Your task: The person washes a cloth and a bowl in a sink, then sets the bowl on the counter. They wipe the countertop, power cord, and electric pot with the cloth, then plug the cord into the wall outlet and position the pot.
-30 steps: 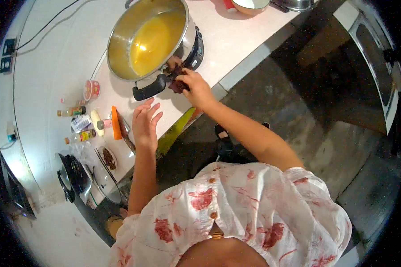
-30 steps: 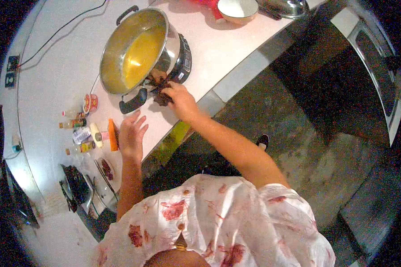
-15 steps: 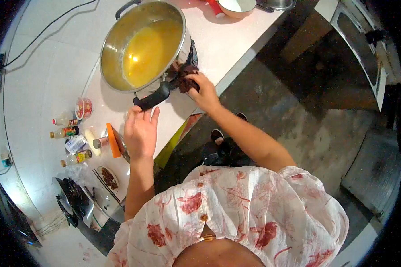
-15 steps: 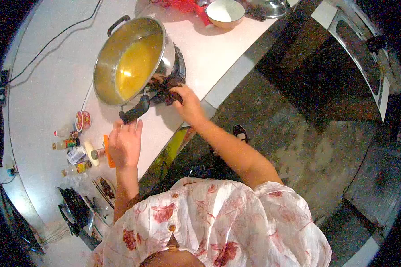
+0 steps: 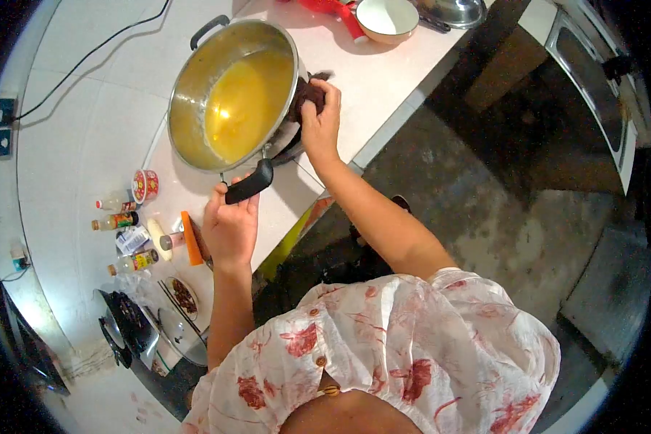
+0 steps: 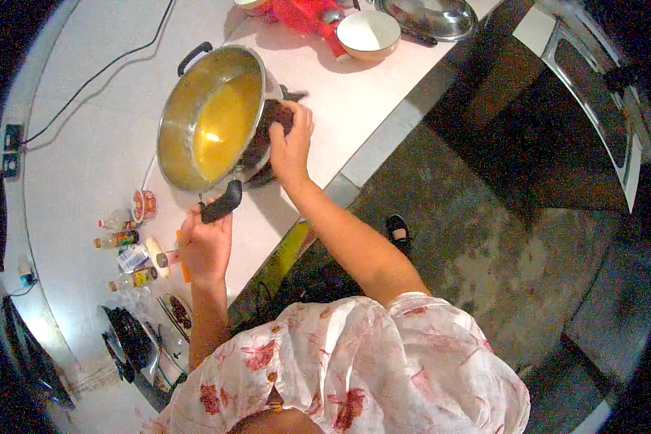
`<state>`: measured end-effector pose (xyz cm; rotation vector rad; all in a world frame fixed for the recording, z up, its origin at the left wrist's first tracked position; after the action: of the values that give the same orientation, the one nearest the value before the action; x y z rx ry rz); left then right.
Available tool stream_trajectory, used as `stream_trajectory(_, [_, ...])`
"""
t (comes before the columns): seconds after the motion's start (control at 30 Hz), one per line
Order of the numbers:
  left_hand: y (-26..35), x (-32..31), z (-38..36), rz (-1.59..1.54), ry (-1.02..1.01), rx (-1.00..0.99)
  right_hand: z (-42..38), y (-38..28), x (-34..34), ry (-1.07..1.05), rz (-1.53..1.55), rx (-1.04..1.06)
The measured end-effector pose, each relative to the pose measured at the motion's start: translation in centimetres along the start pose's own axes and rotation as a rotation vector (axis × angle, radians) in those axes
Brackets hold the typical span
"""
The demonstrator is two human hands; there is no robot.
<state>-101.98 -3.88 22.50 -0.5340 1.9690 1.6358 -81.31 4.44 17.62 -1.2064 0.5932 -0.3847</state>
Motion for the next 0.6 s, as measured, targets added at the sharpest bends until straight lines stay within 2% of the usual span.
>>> stream_trajectory(0.03, [0.1,-0.4,0.0,0.002,-0.002,-0.003,0.2,0.6,-0.3,0.017,0.057,-0.012])
stream_trajectory(0.1, [-0.3,-0.5,0.0,-0.299,0.128,0.057,-1.8,0.6,-1.0,0.001,0.091,-0.043])
stream_trajectory(0.13, [-0.3,-0.8,0.0,-0.295,0.128,0.058,-3.4,0.6,-1.3,-0.015,0.122,-0.077])
stream_trajectory(0.27, [-0.1,-0.8,0.1,-0.24,0.116,0.041,-9.7,-1.6,-2.7,-0.219,-0.046,0.028])
stream_trajectory(0.33, [0.0,-0.7,0.1,-0.19,0.116,0.044,-9.2,-1.3,-2.7,-0.212,-0.027,0.058])
stream_trajectory(0.4, [0.2,-1.2,0.0,-0.128,0.146,0.053,-7.1,-1.9,-2.4,-0.162,-0.11,0.188])
stream_trajectory(0.47, [0.3,-1.5,-0.2,-0.116,0.171,0.059,-4.2,-0.9,-1.9,-0.068,-0.058,0.036])
stream_trajectory(0.53, [0.3,-1.2,-0.6,-0.111,0.196,0.065,-2.8,-1.5,-1.6,-0.062,0.012,0.006])
stream_trajectory(0.6, [0.0,-1.1,-0.1,-0.14,0.167,0.07,-4.8,-1.1,-2.0,-0.087,-0.002,-0.057])
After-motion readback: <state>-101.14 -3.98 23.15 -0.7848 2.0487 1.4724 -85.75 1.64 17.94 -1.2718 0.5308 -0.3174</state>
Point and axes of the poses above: each hand's wrist, its own z-axis towards the middle knuckle, its own x-axis out of the back of the hand, y = z × x, the point moved 7 cm from there along z, towards the middle knuckle, and after that the axes turned 1 degree about -z, right-handed, at the moved point
